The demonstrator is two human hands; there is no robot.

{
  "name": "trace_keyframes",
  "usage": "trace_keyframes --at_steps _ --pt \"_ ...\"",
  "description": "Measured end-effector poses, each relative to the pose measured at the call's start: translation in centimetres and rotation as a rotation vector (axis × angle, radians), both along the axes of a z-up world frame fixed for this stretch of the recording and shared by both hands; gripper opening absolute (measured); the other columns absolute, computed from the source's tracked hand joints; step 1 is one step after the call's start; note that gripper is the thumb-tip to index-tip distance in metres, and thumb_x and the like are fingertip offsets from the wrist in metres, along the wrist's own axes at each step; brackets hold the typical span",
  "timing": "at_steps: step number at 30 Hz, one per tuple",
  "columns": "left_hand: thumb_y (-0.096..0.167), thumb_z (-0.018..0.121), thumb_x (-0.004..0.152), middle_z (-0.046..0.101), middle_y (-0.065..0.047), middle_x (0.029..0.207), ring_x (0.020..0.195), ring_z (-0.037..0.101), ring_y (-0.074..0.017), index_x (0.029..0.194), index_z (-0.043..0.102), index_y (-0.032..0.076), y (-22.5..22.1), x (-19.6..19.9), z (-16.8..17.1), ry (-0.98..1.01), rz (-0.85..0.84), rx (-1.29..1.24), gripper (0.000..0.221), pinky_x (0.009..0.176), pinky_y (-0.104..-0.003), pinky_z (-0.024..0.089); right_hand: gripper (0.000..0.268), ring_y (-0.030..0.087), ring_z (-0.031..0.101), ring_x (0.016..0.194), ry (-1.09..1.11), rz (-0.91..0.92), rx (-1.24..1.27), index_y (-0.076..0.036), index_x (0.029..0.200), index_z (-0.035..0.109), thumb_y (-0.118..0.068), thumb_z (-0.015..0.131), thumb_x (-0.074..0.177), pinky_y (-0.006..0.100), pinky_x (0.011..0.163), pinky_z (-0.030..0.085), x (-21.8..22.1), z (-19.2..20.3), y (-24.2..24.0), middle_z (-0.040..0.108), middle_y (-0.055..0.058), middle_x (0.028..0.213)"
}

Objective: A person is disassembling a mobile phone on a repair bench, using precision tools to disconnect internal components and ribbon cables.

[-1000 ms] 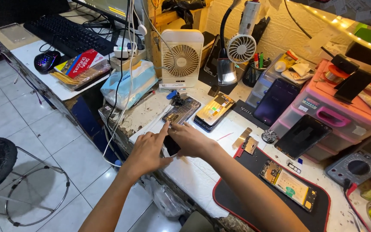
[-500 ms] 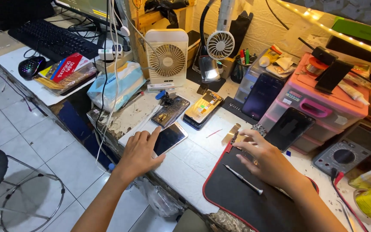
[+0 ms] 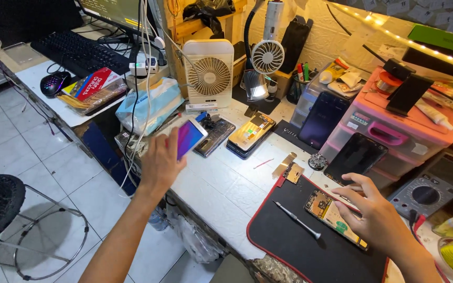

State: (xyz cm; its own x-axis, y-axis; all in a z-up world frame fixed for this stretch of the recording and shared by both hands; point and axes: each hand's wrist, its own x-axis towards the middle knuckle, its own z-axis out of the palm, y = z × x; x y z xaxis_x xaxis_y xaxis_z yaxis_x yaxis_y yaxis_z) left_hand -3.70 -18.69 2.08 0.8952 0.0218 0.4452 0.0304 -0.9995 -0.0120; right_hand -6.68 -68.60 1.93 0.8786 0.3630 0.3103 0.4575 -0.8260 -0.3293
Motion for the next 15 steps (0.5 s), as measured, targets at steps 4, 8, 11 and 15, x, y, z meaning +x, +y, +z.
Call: trace_keyframes --at_steps 4,8,11,15 --pt "0.042 0.085 0.076 0.061 -0.020 0.121 0.114 0.057 -0.0341 0.142 0.045 0.011 5.0 3.8 -2.4 -0.121 0.114 0.139 0.083 0.071 -0.042 0.063 0.028 0.013 0.076 0.097 -0.030 0.004 -0.025 -0.021 0.113 0.076 -0.025 0.071 0.086 0.035 0.083 0.059 0.3 -0.6 -0.2 0.056 0.003 0.141" --pt "0.042 0.084 0.080 0.066 -0.020 0.121 0.116 0.060 -0.0386 0.138 0.045 0.008 6.8 5.4 -2.6 0.098 0.004 -0.102 0.078 0.081 -0.051 0.060 0.029 0.016 0.069 0.114 -0.029 -0.003 -0.036 -0.018 0.113 0.076 -0.025 0.072 0.085 0.035 0.083 0.061 0.8 -1.0 -0.3 0.055 0.005 0.140" --pt "0.041 0.086 0.080 0.066 -0.020 0.123 0.118 0.060 -0.0375 0.134 0.047 0.006 7.3 5.9 -2.9 0.075 -0.023 -0.118 0.075 0.085 -0.049 0.059 0.030 0.015 0.068 0.117 -0.002 -0.022 -0.054 -0.019 0.115 0.076 -0.026 0.071 0.086 0.035 0.084 0.063 1.1 -1.2 -0.4 0.054 0.004 0.141" --pt "0.040 0.080 0.086 0.063 -0.019 0.127 0.119 0.058 -0.0361 0.135 0.046 0.007 7.3 5.8 -2.3 0.132 0.006 -0.164 0.068 0.081 -0.047 0.059 0.032 0.015 0.067 0.120 0.065 -0.063 -0.076 -0.020 0.116 0.075 -0.027 0.071 0.086 0.035 0.084 0.061 0.8 -0.9 -0.4 0.053 0.002 0.144"
